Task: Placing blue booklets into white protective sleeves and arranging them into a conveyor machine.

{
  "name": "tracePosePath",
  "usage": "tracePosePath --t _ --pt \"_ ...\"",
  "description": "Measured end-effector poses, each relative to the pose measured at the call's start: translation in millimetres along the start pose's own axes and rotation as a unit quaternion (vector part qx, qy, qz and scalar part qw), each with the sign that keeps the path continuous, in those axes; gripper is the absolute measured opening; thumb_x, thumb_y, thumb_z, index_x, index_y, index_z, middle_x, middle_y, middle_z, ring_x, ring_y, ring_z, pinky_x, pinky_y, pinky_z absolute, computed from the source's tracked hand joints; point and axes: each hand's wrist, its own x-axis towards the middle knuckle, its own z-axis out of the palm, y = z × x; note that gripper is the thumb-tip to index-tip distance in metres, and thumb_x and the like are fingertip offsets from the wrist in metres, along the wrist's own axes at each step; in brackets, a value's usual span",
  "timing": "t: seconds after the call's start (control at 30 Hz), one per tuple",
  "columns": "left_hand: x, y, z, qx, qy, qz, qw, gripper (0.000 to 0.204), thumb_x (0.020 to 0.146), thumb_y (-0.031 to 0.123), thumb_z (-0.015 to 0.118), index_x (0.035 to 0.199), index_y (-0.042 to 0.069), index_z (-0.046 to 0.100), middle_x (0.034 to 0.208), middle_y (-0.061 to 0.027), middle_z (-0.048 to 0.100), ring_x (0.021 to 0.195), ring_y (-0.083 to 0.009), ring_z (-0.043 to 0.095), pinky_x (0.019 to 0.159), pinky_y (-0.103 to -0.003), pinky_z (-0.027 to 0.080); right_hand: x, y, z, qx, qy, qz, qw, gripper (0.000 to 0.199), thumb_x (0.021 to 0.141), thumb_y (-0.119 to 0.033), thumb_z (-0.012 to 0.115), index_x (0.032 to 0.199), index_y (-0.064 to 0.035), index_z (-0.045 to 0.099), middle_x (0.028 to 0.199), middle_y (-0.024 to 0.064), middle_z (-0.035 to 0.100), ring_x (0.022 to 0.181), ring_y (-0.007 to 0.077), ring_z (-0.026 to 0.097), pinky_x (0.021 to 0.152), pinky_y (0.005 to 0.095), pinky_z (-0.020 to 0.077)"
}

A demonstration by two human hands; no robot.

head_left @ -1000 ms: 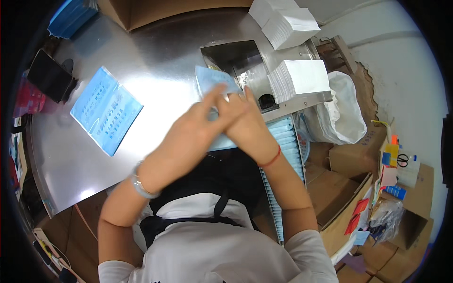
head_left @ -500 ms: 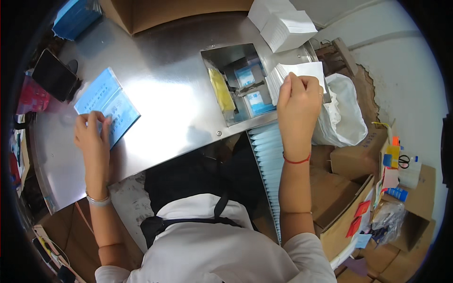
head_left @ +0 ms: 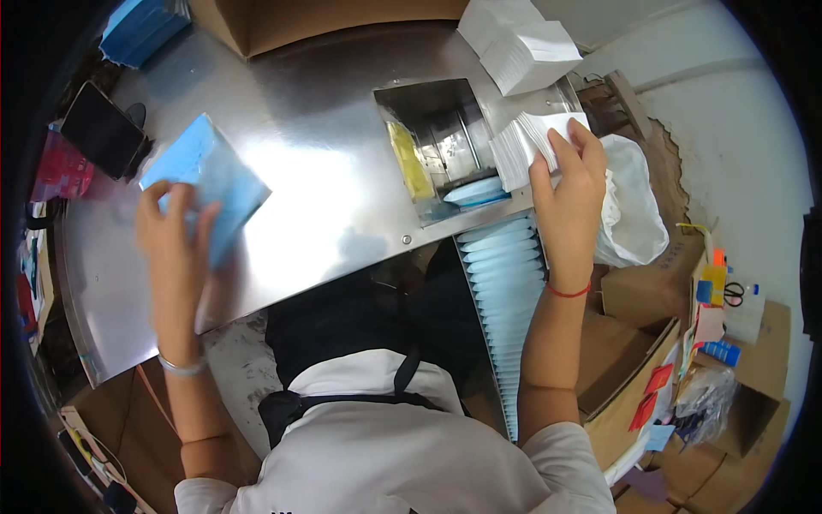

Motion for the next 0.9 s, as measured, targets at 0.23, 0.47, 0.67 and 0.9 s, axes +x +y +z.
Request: tracePosePath --t 0.23,0.47,0.67,0.9 --pt "-12.6 133.8 41.4 -0.216 -0.093 0.142 0.961 0.035 0.082 0.028 0.073 0.104 0.004 0.060 0.145 -0.0271 0.038 0.140 -0.0516 0.026 0.111 -0.063 0.025 -13.8 -9.2 -12.7 -0.012 0.024 -0.091 0.996 0.034 0.078 0.001 0.063 0.112 0.0012 0.066 0.120 0.0144 0.061 0.110 0.0353 0.056 0.091 0.0390 0.0464" --pt "-9.4 106.1 23.4 -0.204 -0.112 0.095 0.968 0.037 0.070 0.020 0.078 0.100 0.009 0.058 0.138 -0.0181 0.045 0.134 -0.0427 0.038 0.105 -0.057 0.028 -50.1 -101.7 44.0 0.120 -0.124 -0.226 0.959 0.028 0.078 -0.013 0.063 0.104 -0.0090 0.068 0.109 0.0095 0.061 0.106 0.0291 0.057 0.101 0.0580 0.0388" --pt "-18.9 127.2 25.9 -0.138 -0.066 0.159 0.975 0.041 0.070 0.006 0.077 0.107 0.015 0.061 0.145 -0.0199 0.039 0.138 -0.0478 0.031 0.103 -0.068 0.028 -30.1 -66.6 41.8 0.164 -0.042 -0.157 0.973 0.025 0.075 0.000 0.061 0.099 -0.0012 0.069 0.101 0.0145 0.067 0.092 0.0290 0.063 0.083 0.0427 0.0509" --pt "6.4 129.0 18.6 -0.148 -0.238 0.128 0.951 0.050 0.073 0.023 0.080 0.119 0.013 0.063 0.146 -0.0187 0.041 0.137 -0.0443 0.033 0.108 -0.064 0.027 -11.5 -26.8 21.8 -0.060 0.045 -0.013 0.997 0.023 0.082 0.000 0.064 0.105 0.0041 0.067 0.097 0.0147 0.059 0.090 0.0313 0.056 0.080 0.0406 0.0482"
